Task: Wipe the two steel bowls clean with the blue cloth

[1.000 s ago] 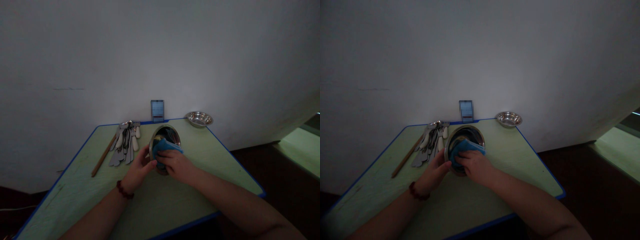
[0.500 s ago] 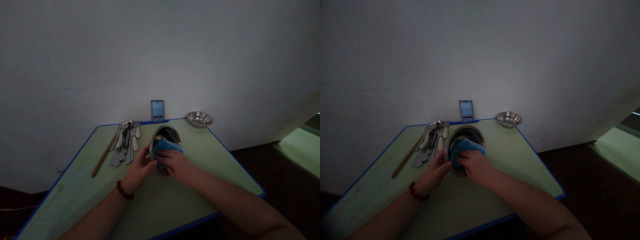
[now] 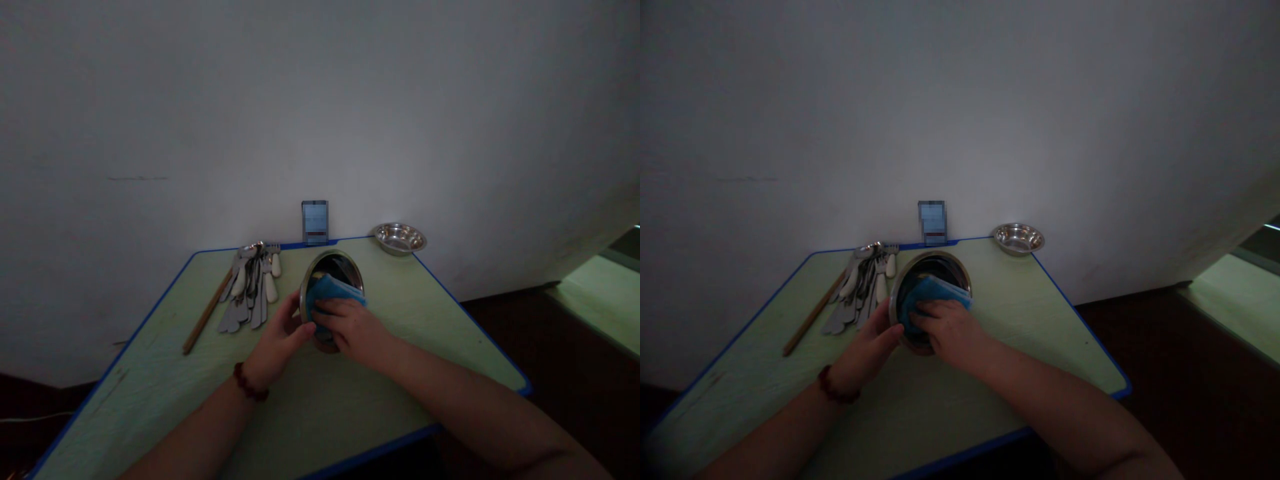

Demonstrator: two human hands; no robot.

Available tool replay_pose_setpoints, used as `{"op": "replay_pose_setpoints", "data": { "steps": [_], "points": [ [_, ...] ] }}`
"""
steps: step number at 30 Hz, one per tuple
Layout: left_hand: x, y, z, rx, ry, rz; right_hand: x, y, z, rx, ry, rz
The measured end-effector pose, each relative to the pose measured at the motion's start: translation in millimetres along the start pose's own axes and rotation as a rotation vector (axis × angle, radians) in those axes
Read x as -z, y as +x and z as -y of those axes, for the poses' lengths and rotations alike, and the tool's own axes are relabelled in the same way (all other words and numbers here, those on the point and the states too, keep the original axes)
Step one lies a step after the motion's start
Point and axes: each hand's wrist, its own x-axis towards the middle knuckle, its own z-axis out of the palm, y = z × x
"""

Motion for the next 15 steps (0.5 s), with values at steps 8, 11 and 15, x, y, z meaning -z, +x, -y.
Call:
{"op": "replay_pose_setpoints", "data": {
  "steps": [8, 11, 15],
  "points": [
    [-0.9, 0.3, -1.0, 0.017, 0.007, -0.007, 1.2, 0.4, 1.9, -0.02, -0.015, 0.008],
    [-1.9, -0.3, -1.4, 0.014, 0.01, -0.006, 1.0, 0.8, 1.8, -0.017, -0.006, 0.007],
    [-1.7, -1.1, -0.1, 0.012, 0.013, -0.006, 0.2, 0.8, 1.0, -0.009, 0.008, -0.006]
  ]
}}
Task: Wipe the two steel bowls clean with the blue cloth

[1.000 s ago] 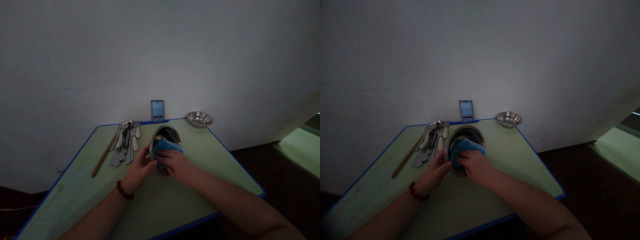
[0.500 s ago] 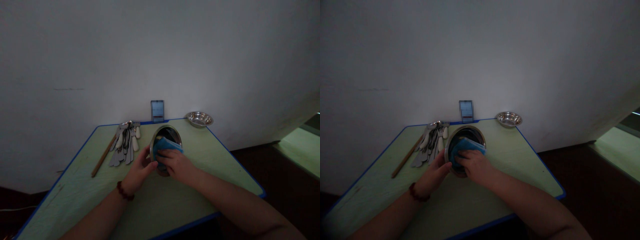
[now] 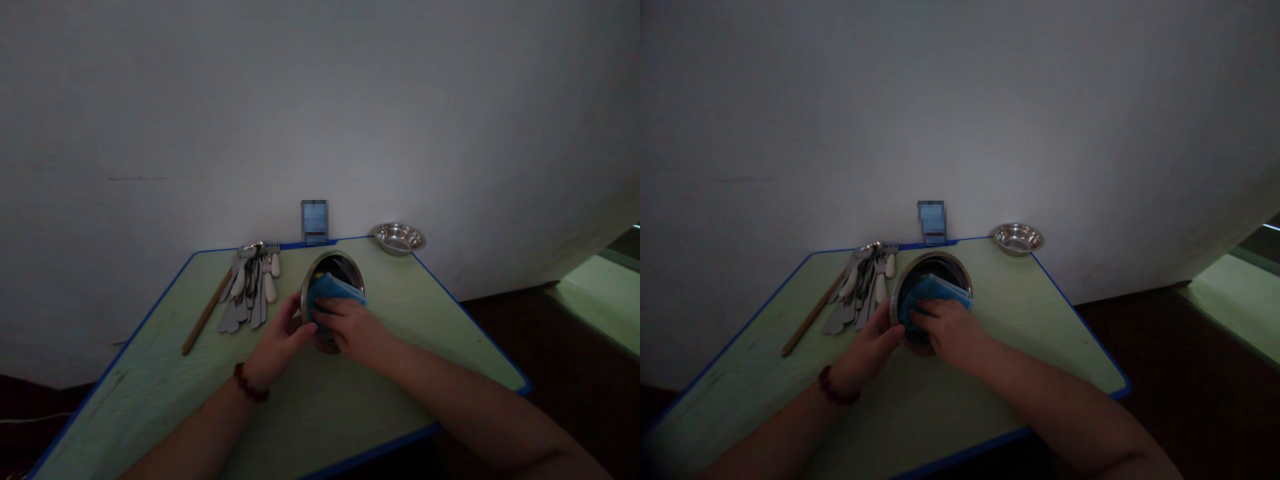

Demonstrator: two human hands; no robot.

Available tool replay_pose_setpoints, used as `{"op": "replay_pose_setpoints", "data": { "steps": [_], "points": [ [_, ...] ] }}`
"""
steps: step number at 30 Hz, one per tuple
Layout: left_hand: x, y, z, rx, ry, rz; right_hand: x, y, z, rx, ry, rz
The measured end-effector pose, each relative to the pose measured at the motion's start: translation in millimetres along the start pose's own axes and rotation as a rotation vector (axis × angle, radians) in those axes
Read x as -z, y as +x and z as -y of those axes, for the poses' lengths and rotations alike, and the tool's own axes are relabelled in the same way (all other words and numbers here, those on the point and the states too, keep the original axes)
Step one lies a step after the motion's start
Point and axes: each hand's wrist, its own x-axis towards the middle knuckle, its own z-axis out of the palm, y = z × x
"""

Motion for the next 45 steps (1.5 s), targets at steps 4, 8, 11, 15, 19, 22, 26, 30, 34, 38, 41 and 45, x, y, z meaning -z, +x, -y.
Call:
{"op": "replay_pose_setpoints", "data": {
  "steps": [4, 8, 11, 15, 19, 22, 26, 30, 34, 38, 41, 45],
  "points": [
    [1.0, 0.0, 1.4, 0.0, -0.014, 0.006, -0.3, -0.2, -0.4, -0.004, 0.003, -0.013],
    [0.7, 0.0, 0.7, 0.006, -0.016, 0.004, -0.1, 0.0, -0.1, -0.002, 0.0, -0.03],
    [-0.2, -0.6, -0.7, 0.023, -0.019, 0.003, 0.1, 0.1, 0.1, 0.004, 0.006, -0.034],
    [-1.1, -1.2, -2.2, 0.023, -0.023, -0.006, 0.2, 0.0, 0.0, -0.006, 0.007, -0.032],
    [-1.8, -0.5, -2.4, 0.028, -0.018, -0.011, 0.2, 0.0, -0.2, -0.016, 0.009, -0.03],
    [-1.9, 0.2, -1.5, 0.026, -0.025, -0.001, -0.1, 0.3, -0.4, -0.024, 0.017, -0.026],
    [-0.8, 0.4, -0.9, 0.008, 0.013, 0.009, -0.9, 0.6, -0.7, -0.032, 0.028, -0.034],
    [-0.1, 0.2, -1.5, 0.008, 0.014, 0.02, -1.1, 0.9, -0.6, -0.026, 0.029, -0.05],
    [-1.0, 0.5, -1.9, 0.011, 0.004, 0.019, -1.4, 0.8, -0.1, -0.035, 0.033, -0.066],
    [-2.1, 0.6, -2.9, 0.011, 0.012, 0.013, -1.9, 0.6, 0.1, -0.051, 0.031, -0.06],
    [-2.3, 0.2, -3.6, 0.015, 0.016, 0.003, -2.2, 0.5, -0.2, -0.063, 0.033, -0.068],
    [-2.1, -0.4, -2.8, 0.012, 0.013, 0.006, -2.0, 0.6, -0.2, -0.082, 0.03, -0.06]
  ]
}}
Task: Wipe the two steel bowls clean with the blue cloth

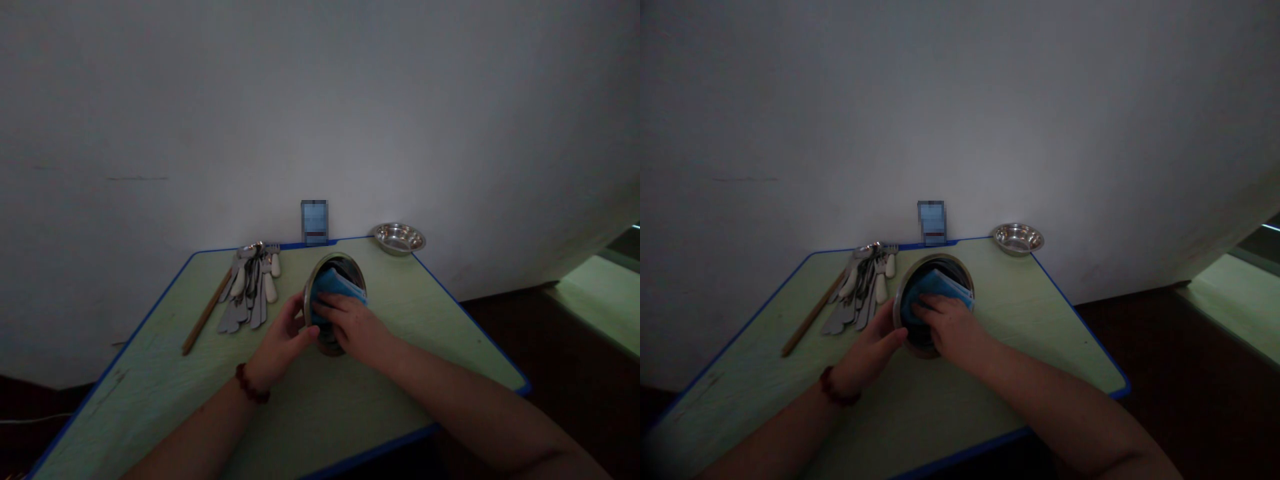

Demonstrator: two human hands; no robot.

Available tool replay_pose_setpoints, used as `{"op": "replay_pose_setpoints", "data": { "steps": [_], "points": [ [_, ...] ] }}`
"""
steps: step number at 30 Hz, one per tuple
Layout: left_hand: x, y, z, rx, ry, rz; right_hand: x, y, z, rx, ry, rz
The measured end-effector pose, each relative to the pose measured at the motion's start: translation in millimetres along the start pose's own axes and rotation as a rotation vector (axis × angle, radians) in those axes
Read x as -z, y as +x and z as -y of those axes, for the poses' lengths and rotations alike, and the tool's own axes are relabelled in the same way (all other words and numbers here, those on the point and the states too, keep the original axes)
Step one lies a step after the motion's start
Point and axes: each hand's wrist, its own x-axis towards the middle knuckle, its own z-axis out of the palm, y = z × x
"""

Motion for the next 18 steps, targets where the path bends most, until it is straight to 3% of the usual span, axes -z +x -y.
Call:
{"op": "replay_pose_setpoints", "data": {
  "steps": [18],
  "points": [
    [-0.6, 0.0, -2.2, 0.008, 0.02, -0.007, 0.3, 0.2, 0.6, -0.057, 0.01, 0.012]
  ]
}}
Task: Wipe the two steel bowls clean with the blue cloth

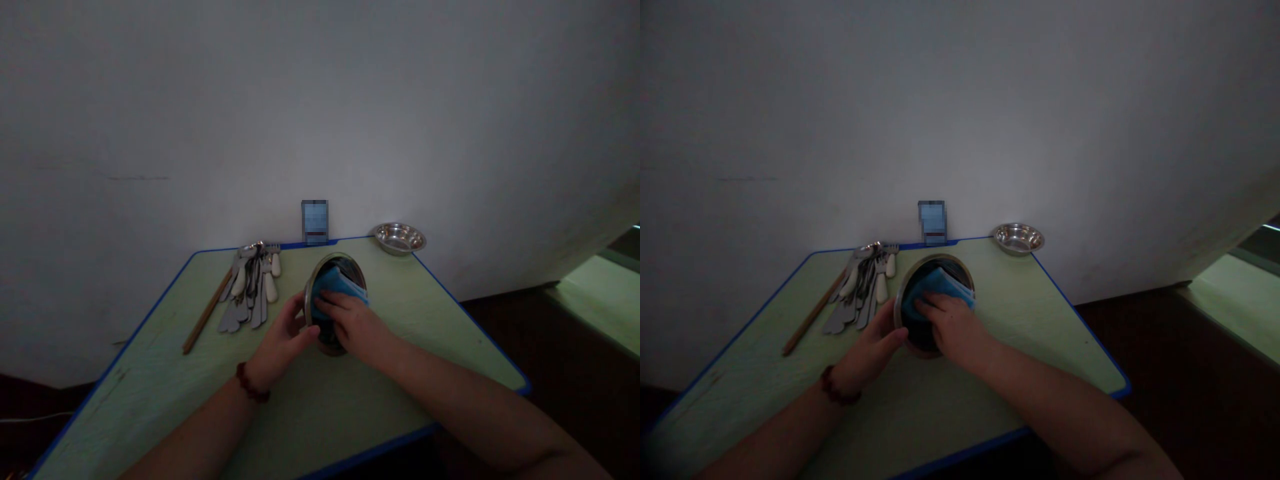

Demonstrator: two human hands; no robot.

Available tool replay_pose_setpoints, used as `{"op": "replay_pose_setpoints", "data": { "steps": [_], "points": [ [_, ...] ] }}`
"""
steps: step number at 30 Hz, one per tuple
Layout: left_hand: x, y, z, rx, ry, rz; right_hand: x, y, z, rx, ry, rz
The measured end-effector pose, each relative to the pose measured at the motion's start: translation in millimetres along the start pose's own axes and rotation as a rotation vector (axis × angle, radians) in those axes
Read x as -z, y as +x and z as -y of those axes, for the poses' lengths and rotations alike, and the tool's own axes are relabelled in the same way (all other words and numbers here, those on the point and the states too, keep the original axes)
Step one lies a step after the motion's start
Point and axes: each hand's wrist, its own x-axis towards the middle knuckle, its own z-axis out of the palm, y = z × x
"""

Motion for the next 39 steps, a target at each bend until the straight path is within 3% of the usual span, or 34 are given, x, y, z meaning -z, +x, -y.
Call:
{"op": "replay_pose_setpoints", "data": {
  "steps": [39],
  "points": [
    [0.5, -0.6, 0.7, 0.001, -0.014, 0.006, 2.6, 1.3, 1.2, -0.077, -0.04, 0.031]
  ]
}}
